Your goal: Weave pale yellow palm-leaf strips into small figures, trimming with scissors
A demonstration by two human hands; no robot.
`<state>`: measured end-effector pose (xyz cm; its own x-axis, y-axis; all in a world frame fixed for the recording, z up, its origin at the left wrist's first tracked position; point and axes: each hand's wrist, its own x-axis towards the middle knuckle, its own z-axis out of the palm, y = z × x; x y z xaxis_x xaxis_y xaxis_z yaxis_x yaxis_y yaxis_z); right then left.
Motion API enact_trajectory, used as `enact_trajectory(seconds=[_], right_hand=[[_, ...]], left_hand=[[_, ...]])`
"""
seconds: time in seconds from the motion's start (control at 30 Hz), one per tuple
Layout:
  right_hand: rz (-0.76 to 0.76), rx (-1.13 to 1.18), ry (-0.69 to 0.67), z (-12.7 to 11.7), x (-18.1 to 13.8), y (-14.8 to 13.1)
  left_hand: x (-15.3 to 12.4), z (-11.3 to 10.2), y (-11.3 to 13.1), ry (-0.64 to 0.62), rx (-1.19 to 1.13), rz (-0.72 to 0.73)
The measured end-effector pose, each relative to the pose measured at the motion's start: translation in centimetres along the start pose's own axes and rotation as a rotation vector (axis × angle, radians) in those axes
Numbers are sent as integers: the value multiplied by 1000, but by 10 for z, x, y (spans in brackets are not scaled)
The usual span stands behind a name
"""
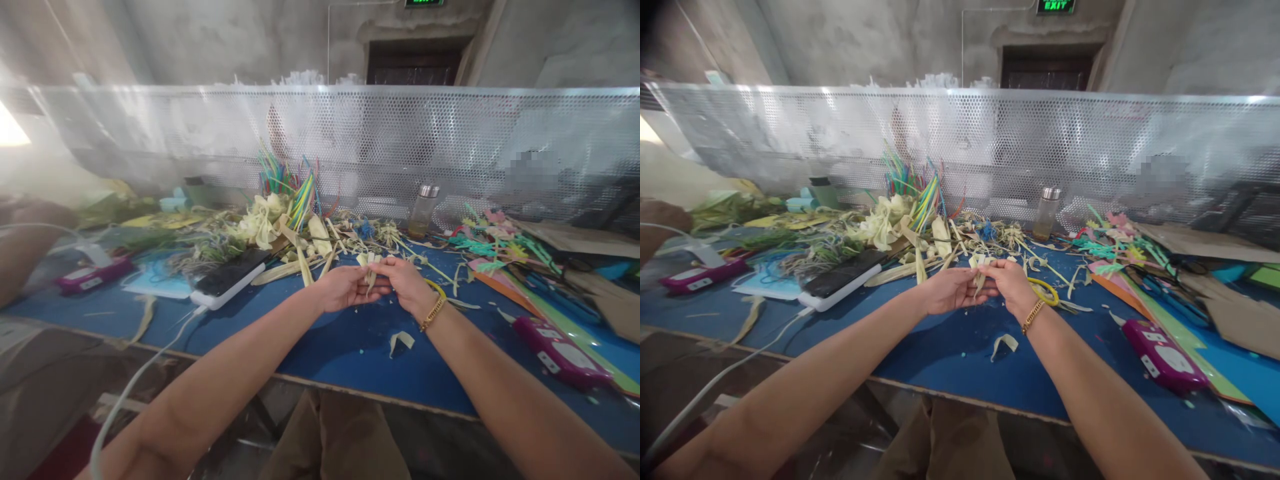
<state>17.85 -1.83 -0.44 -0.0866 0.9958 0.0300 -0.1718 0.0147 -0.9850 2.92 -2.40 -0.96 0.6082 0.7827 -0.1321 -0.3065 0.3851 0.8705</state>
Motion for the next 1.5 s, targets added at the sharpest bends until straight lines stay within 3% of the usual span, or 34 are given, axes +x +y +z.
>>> enact_trajectory(seconds=[0.37,0.47,0.67,0.97,1.2,1.5], right_hand=[[-12,-78,-3,-8,8,5],[-85,-91,3,-13,11,2],[-262,-190,163,-15,14,-2],[-347,-336,150,-12,14,5],[-327,-270,84,-9,12,5],[-172,-229,76,-7,9,5]], left_hand=[[-1,-2,1,23,19,14],[-1,-3,2,48,13,2],[0,-2,2,70,40,-48],[-1,0,2,89,0,-44],[1,-5,2,95,-62,-60],[1,-3,0,132,-35,-45]])
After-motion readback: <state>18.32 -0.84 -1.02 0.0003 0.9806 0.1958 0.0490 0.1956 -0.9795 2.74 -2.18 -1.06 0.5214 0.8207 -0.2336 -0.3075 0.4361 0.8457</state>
